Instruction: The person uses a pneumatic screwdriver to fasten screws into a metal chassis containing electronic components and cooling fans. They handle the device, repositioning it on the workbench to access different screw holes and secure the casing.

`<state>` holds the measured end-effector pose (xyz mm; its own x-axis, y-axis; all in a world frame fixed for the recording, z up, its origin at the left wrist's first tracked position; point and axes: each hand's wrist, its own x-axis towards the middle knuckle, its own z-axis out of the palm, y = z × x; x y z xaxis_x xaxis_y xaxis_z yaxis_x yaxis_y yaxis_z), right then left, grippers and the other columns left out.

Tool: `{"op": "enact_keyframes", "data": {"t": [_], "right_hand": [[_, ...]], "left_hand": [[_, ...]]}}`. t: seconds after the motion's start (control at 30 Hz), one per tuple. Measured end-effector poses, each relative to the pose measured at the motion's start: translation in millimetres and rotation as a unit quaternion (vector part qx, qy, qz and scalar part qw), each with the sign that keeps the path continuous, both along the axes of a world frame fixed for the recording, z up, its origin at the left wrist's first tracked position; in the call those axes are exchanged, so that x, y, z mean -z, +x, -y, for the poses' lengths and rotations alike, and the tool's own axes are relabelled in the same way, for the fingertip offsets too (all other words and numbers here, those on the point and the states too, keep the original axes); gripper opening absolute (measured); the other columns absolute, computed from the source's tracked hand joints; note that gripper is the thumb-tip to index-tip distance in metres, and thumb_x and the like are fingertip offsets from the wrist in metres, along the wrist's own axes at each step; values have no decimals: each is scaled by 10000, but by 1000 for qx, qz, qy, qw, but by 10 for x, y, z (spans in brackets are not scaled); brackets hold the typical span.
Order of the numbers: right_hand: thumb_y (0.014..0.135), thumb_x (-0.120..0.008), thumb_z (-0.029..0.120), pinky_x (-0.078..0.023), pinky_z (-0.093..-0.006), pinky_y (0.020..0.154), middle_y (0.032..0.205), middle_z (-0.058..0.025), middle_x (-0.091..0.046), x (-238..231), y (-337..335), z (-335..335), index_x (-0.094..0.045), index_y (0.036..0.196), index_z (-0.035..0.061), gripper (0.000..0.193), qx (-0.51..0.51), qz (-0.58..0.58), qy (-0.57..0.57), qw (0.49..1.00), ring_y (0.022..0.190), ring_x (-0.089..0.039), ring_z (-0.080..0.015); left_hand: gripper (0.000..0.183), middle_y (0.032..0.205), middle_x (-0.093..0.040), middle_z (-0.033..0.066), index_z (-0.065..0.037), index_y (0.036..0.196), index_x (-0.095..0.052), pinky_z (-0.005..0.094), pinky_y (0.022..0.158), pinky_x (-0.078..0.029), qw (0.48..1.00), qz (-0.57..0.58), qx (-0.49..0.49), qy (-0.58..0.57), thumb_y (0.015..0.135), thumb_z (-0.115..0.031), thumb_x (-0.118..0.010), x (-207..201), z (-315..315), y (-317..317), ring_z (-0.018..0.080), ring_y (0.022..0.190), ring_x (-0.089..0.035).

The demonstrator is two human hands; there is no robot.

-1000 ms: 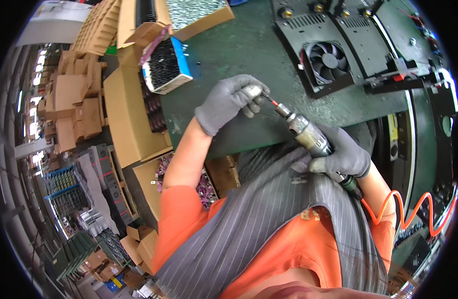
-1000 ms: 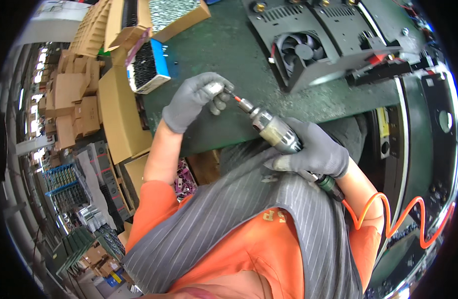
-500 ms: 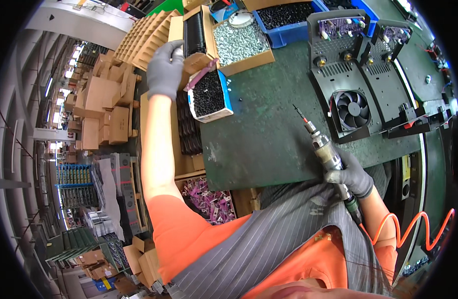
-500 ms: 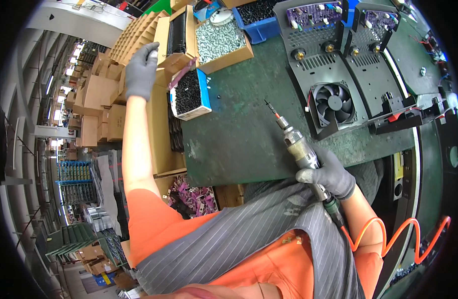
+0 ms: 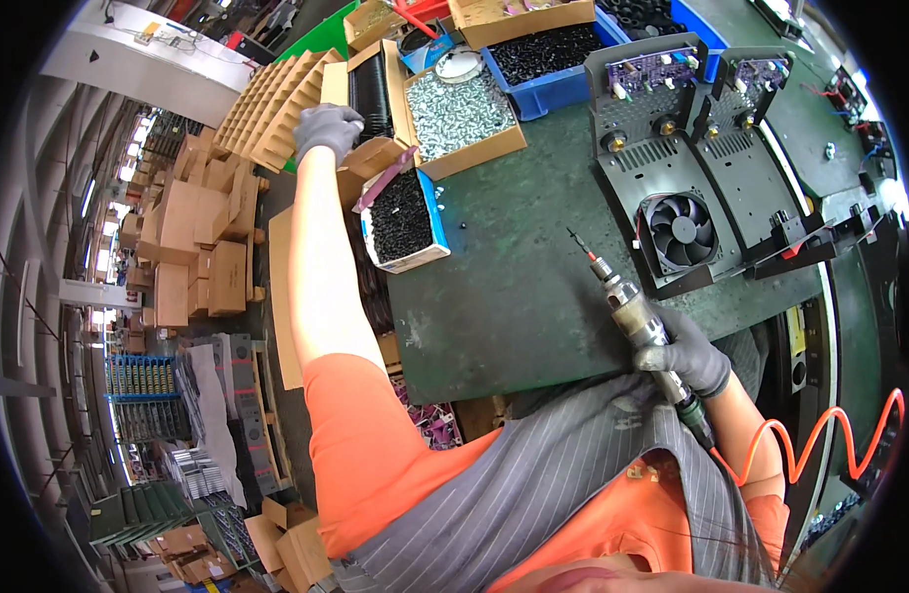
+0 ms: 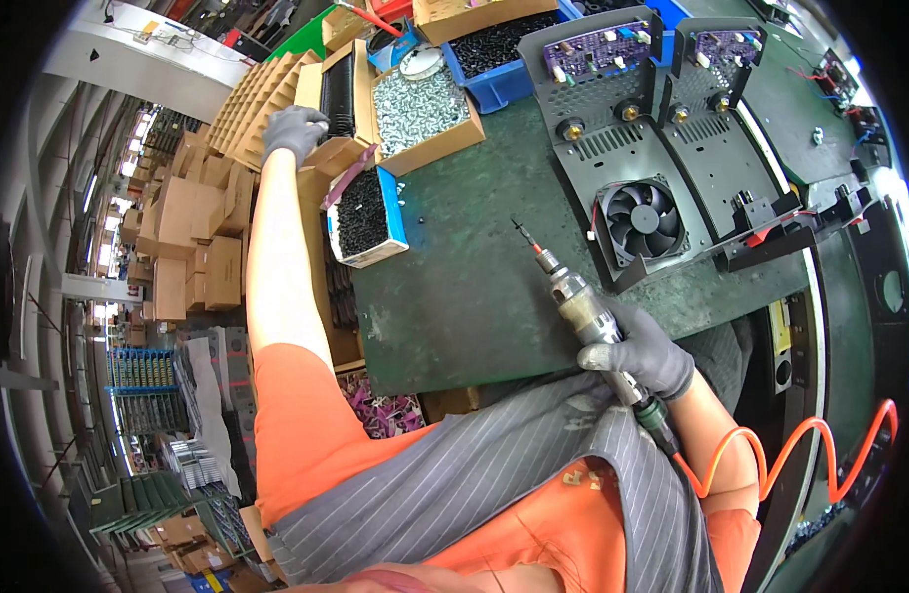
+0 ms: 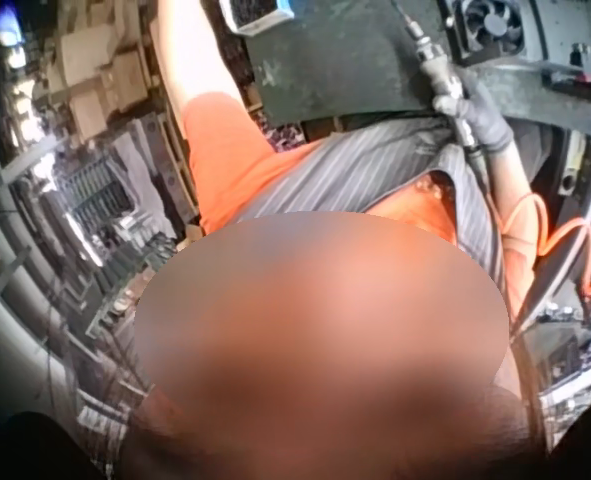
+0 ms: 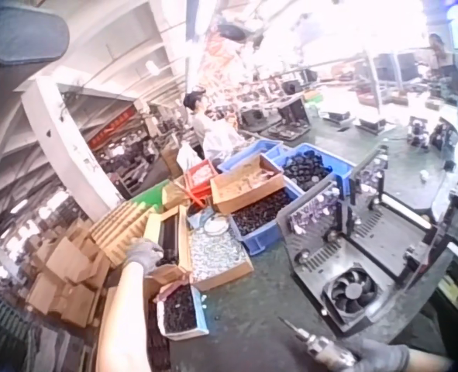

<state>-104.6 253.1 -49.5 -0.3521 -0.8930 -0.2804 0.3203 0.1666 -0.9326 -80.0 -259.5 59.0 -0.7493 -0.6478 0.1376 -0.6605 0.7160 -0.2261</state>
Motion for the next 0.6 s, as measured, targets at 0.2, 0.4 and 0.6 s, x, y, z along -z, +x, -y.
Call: {"op": "enact_keyframes", "data": {"t": [0.2, 0.4, 0.6], "right_hand": [[650, -779, 393, -415, -285, 816, 963, -31, -559, 54, -35, -39, -547, 1188, -42, 730, -29, 24, 26, 999, 872, -498, -135], [629, -794, 406, -412, -284, 816, 983, -35, -551, 75, -8, -125, -533, 1224, -36, 786, -2, -14, -31, 999, 887, -494, -138], [566, -870, 365, -439, -252, 713, 880, -14, -573, -151, 121, -718, -527, 1218, -38, 840, -10, 56, 18, 998, 780, -522, -102]], "left_hand": [[181, 910, -676, 34, -106, 1027, -691, 278, 748, -506, 871, -396, 188, 221, 920, -225, -607, -122, 401, 383, 143, 834, -629], [231, 741, -610, -10, -67, 1114, -602, 194, 445, -386, 649, -431, 80, 621, 970, -225, -516, 68, -1219, 647, 61, 552, -512], [272, 683, -466, 6, -15, 1113, -546, 214, 383, -336, 123, -205, -72, 968, 964, -240, -513, 1076, -2427, 1200, 104, 488, -410]]}}
